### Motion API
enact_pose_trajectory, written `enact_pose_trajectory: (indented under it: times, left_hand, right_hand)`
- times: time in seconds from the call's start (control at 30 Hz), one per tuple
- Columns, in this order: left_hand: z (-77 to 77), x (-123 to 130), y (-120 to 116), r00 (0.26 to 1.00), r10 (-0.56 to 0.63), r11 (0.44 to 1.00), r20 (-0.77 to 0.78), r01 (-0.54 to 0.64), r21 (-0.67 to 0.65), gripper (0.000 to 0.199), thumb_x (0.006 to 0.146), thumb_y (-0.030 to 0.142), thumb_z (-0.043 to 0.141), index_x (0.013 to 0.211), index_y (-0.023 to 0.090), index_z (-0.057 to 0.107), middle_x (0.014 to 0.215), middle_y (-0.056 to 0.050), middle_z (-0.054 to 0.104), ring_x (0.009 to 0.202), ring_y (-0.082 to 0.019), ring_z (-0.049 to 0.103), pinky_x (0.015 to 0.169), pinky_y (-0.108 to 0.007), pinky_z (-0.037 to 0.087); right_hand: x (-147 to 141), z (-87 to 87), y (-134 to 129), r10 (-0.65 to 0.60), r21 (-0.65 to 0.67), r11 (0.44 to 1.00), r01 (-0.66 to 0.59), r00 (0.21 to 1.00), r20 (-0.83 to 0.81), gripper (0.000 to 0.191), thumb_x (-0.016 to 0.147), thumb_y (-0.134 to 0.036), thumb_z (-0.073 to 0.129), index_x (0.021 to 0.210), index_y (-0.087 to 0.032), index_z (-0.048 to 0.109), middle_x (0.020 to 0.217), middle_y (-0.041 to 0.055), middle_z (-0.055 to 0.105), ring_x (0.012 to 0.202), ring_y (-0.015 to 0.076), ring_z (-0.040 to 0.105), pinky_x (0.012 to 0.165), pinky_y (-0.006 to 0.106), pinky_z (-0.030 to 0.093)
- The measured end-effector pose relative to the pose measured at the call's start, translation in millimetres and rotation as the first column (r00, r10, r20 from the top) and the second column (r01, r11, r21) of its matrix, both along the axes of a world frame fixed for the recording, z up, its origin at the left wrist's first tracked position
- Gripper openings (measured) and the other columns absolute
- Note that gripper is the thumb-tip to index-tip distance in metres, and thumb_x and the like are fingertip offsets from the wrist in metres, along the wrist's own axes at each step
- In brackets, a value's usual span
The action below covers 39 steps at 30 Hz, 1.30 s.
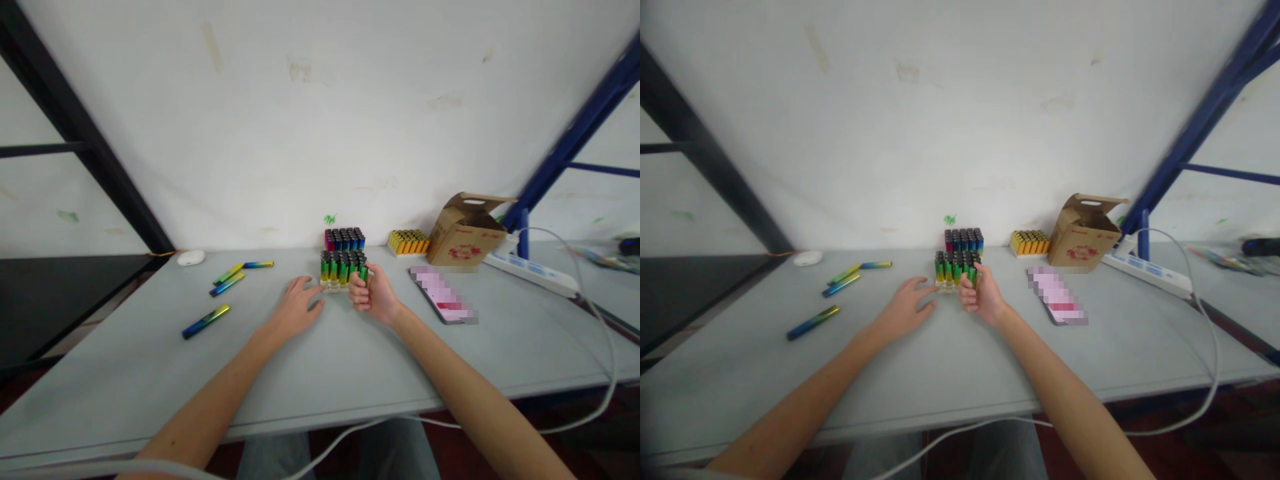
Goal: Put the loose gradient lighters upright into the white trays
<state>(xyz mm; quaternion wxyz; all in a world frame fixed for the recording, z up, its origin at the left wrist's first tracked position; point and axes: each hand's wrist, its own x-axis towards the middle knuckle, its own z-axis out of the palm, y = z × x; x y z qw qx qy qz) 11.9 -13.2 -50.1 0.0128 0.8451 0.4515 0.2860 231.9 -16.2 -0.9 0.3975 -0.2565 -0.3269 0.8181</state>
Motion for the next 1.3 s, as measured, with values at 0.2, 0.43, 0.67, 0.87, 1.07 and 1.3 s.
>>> enact_pose_trajectory:
  times: [0.2, 0.43, 0.67, 0.87, 1.07, 1.3]
  left_hand:
    - [-1.2, 0, 1, 0.999, 0.018, 1.000, -0.035, -0.018, -0.005, 0.033, 0.087, 0.028, 0.057, 0.119, 0.023, 0.066, 0.123, -0.014, 0.057, 0.118, -0.030, 0.050, 0.103, -0.052, 0.043]
    - [-0.5, 1, 0, 0.999, 0.025, 1.000, -0.034, -0.026, -0.018, 0.034, 0.087, 0.028, 0.057, 0.119, 0.023, 0.066, 0.121, -0.013, 0.058, 0.117, -0.030, 0.051, 0.104, -0.051, 0.042]
    - [0.8, 2, 0, 0.997, 0.043, 0.998, -0.068, -0.046, -0.041, 0.035, 0.088, 0.029, 0.056, 0.122, 0.023, 0.065, 0.122, -0.013, 0.058, 0.118, -0.030, 0.050, 0.104, -0.049, 0.041]
    - [0.2, 1, -1, 0.996, 0.038, 0.999, -0.078, -0.040, -0.027, 0.036, 0.089, 0.029, 0.055, 0.123, 0.023, 0.064, 0.122, -0.013, 0.057, 0.118, -0.029, 0.050, 0.105, -0.047, 0.041]
    - [0.7, 2, 0, 0.996, 0.031, 0.999, -0.078, -0.033, -0.029, 0.037, 0.088, 0.029, 0.055, 0.123, 0.022, 0.064, 0.122, -0.014, 0.057, 0.117, -0.030, 0.050, 0.104, -0.049, 0.041]
    - [3.4, 3, -2, 0.993, 0.047, 0.998, -0.109, -0.052, -0.045, 0.036, 0.088, 0.028, 0.055, 0.123, 0.022, 0.064, 0.120, -0.014, 0.057, 0.116, -0.029, 0.051, 0.103, -0.048, 0.043]
  right_hand:
    - [-1, -1.0, -1, -0.051, 0.005, 0.999, 0.051, 0.996, 0.075, 0.040, 0.083, -0.055, 0.045, 0.063, -0.022, 0.032, 0.051, -0.0096, 0.021, 0.041, 0.0066, 0.013, 0.036, 0.017, 0.010]
    - [-7, 4.5, -4, -0.075, -0.010, 0.997, 0.078, 0.986, 0.146, 0.031, 0.084, -0.047, 0.039, 0.066, -0.022, 0.033, 0.051, -0.0095, 0.023, 0.041, 0.0067, 0.014, 0.037, 0.017, 0.008]
    - [-11, 6.2, -7, -0.107, -0.005, 0.994, 0.110, 0.980, 0.166, 0.029, 0.086, -0.043, 0.032, 0.066, -0.022, 0.033, 0.052, -0.0096, 0.022, 0.042, 0.0070, 0.013, 0.038, 0.018, 0.007]
    - [-8, 4.9, -6, -0.065, 0.003, 0.998, 0.065, 0.983, 0.172, 0.031, 0.086, -0.046, 0.032, 0.067, -0.022, 0.032, 0.052, -0.0094, 0.022, 0.042, 0.0073, 0.013, 0.038, 0.018, 0.007]
    - [-10, 3.1, -8, -0.092, 0.136, 0.988, 0.074, 0.986, 0.136, 0.041, 0.082, -0.062, 0.042, 0.075, -0.022, 0.039, 0.053, -0.0085, 0.032, 0.041, 0.0067, 0.022, 0.037, 0.016, 0.012]
    - [-8, 1.5, -8, -0.211, 0.237, 0.950, 0.205, 0.978, -0.004, 0.023, 0.078, -0.037, 0.056, 0.094, -0.023, 0.047, 0.073, -0.0023, 0.059, 0.051, 0.0116, 0.052, 0.039, 0.019, 0.035]
